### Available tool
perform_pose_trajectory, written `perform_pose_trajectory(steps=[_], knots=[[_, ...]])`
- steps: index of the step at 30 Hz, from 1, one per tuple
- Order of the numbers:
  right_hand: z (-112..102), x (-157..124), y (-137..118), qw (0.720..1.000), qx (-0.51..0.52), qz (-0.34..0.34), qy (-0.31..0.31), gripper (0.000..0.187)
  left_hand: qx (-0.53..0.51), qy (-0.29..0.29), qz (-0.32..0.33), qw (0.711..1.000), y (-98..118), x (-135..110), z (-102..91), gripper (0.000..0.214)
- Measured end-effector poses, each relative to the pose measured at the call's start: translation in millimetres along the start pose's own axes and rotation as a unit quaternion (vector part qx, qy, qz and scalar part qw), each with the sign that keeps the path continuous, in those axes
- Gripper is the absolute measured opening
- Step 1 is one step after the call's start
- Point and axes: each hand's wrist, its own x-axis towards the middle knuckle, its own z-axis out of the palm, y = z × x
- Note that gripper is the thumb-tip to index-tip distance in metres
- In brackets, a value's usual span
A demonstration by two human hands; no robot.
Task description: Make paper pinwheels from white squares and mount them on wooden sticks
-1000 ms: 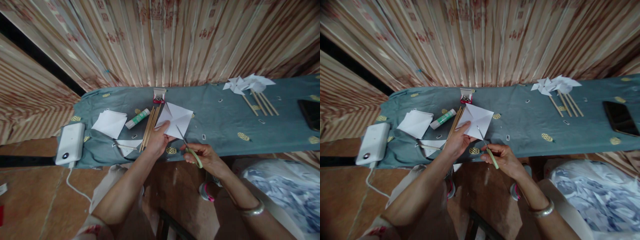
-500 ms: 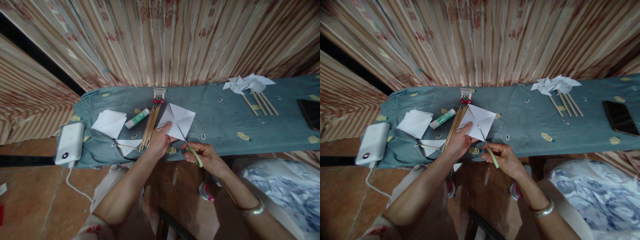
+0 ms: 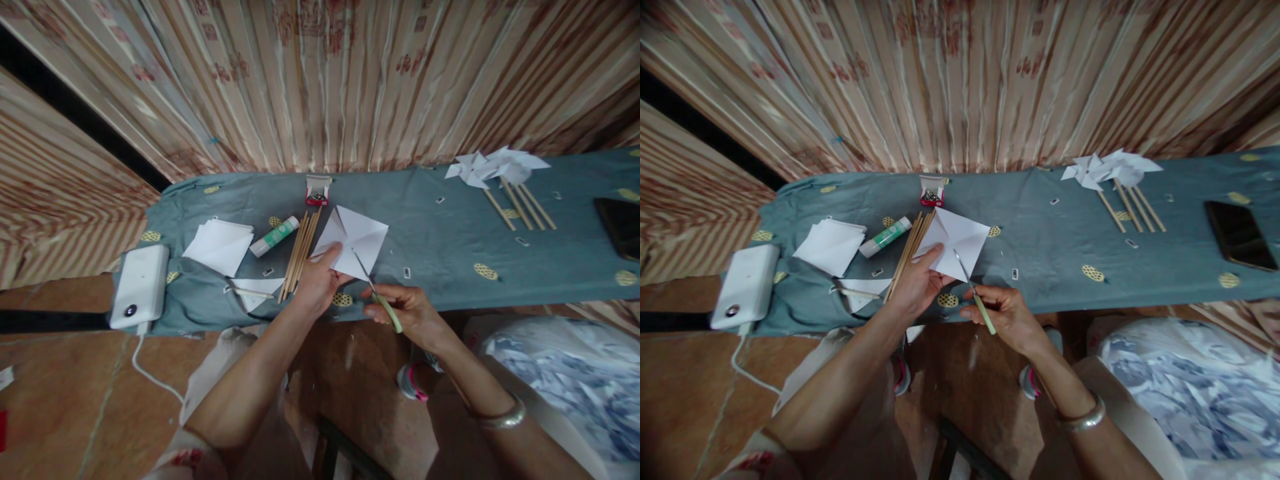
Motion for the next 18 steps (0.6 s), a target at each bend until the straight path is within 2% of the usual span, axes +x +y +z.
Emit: perform_pose_trajectory(steps=[4, 9, 16, 18], knots=[[1, 1, 1, 1.0, -0.006, -0.005, -0.004, 0.043, -0.004, -0.002, 0.0, 1.0, 0, 0, 0.3, 0.025], [-3, 0, 6, 0.998, -0.047, -0.006, -0.04, 0.044, 0.001, -0.005, 0.015, 1.0, 0, 0, -1.6, 0.023], [-28, -10, 0, 0.985, -0.107, 0.007, -0.138, 0.039, -0.011, 0.007, 0.031, 0.999, 19, 7, -8.0, 0.036], [-36, -12, -4, 0.984, -0.107, 0.004, -0.14, 0.043, 0.01, 0.012, 0.039, 0.999, 21, 8, -10.1, 0.037]])
